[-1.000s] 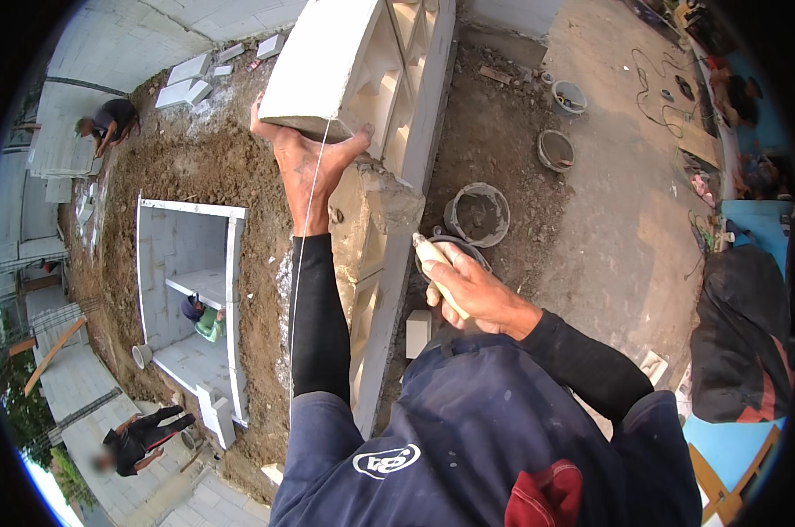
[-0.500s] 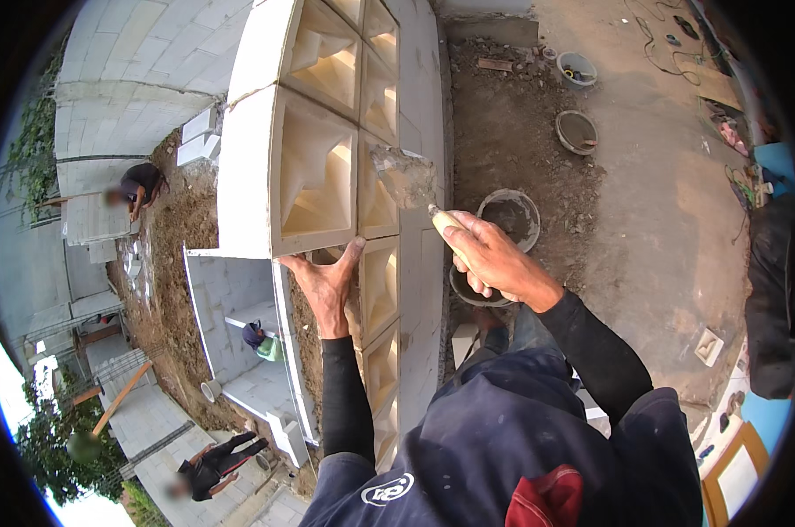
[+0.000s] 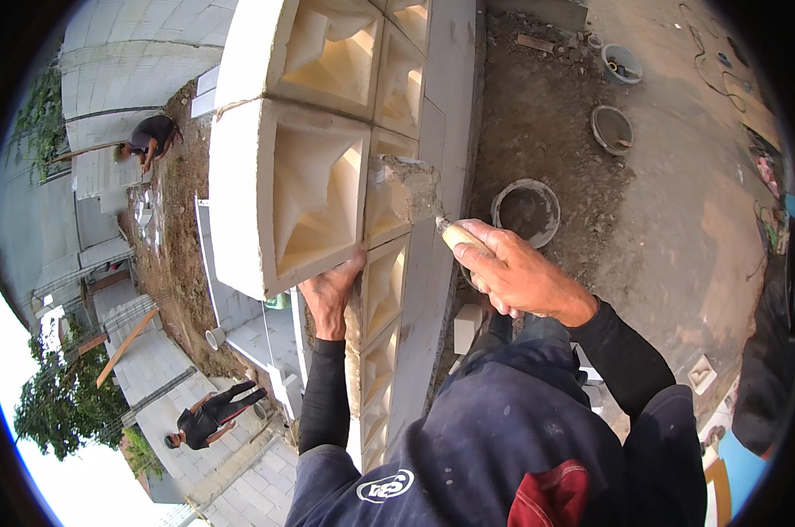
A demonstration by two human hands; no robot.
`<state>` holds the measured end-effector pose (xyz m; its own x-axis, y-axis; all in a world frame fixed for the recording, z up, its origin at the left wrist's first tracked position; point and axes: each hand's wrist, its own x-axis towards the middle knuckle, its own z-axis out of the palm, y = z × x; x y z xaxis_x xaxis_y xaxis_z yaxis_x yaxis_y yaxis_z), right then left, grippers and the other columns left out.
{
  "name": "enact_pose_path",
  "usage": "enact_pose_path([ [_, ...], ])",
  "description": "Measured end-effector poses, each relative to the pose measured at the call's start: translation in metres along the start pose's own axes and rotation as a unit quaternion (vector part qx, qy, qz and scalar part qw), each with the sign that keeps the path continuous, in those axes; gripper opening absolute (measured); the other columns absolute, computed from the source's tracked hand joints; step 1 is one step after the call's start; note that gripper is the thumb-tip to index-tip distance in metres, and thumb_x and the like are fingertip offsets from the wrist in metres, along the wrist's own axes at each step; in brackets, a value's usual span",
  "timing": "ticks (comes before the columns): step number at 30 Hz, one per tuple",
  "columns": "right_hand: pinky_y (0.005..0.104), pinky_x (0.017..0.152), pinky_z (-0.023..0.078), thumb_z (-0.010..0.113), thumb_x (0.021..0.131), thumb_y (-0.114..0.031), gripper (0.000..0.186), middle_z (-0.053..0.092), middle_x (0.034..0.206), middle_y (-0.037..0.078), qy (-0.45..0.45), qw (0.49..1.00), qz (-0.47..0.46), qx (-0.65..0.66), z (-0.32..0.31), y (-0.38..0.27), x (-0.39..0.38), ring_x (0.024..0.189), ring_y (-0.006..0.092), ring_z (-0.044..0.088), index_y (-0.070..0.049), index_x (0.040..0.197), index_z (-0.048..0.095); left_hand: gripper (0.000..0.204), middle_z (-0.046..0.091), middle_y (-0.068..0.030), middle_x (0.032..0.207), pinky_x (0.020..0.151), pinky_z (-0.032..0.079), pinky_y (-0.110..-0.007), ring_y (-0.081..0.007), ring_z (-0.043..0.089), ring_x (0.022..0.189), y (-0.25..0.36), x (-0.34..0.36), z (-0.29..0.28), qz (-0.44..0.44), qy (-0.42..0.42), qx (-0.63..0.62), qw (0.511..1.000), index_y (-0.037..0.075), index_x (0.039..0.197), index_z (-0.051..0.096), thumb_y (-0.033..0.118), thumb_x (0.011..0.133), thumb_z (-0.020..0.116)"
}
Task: The person lays decorative concrete vent blocks onto a wall by hand. They apply mortar to the top of the existing wall and the sides of a new block using a trowel, then lift and place the block, pressing it into position along a guide string.
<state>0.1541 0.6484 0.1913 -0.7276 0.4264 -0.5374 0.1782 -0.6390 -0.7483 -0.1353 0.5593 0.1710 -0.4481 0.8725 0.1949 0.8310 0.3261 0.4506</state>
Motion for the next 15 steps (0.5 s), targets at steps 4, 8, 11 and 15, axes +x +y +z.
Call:
enact_pose_path([
  [4,0.0253,0.037,0.042,0.047,0.109,-0.035,0.050,0.047,0.066,0.000,-0.020,0.997,-0.012,-0.075,-0.016,-0.031,0.032,0.044,0.0075,0.048,0.003,0.143,0.045,0.043,0.075,-0.0094,0.094,0.081,0.056,-0.039,-0.0236,0.071,0.085,-0.006,-0.001,0.004,-0.017,0.004,-0.048,0.999,0.002,0.099,0.073,0.026,0.067,0.088],
  [8,0.0290,0.037,0.045,0.048,0.108,-0.035,0.053,0.049,0.065,0.002,0.004,0.999,-0.026,0.020,0.020,0.001,0.042,0.043,0.0116,0.051,0.004,0.142,0.039,0.041,0.075,-0.0087,0.095,0.079,0.057,-0.038,-0.0229,0.071,0.083,0.000,0.001,0.002,-0.033,-0.009,-0.046,0.998,0.002,0.099,0.073,0.025,0.068,0.087],
  [11,0.0303,0.036,0.044,0.049,0.108,-0.034,0.043,0.050,0.067,0.005,0.067,0.971,-0.075,0.216,0.100,0.033,0.047,0.043,0.0126,0.050,-0.001,0.134,0.040,0.041,0.075,-0.0095,0.095,0.078,0.057,-0.037,-0.0234,0.071,0.081,0.003,0.002,-0.002,-0.031,-0.034,-0.033,0.998,0.001,0.099,0.073,0.025,0.069,0.088],
  [15,0.0253,0.035,0.038,0.049,0.109,-0.036,0.041,0.048,0.074,0.003,0.015,0.975,-0.009,0.223,0.066,0.020,0.037,0.042,0.0071,0.045,-0.009,0.140,0.043,0.043,0.075,-0.0114,0.096,0.078,0.057,-0.038,-0.0256,0.071,0.082,-0.002,0.001,-0.003,-0.003,-0.030,-0.054,0.998,0.001,0.098,0.073,0.028,0.068,0.088],
])
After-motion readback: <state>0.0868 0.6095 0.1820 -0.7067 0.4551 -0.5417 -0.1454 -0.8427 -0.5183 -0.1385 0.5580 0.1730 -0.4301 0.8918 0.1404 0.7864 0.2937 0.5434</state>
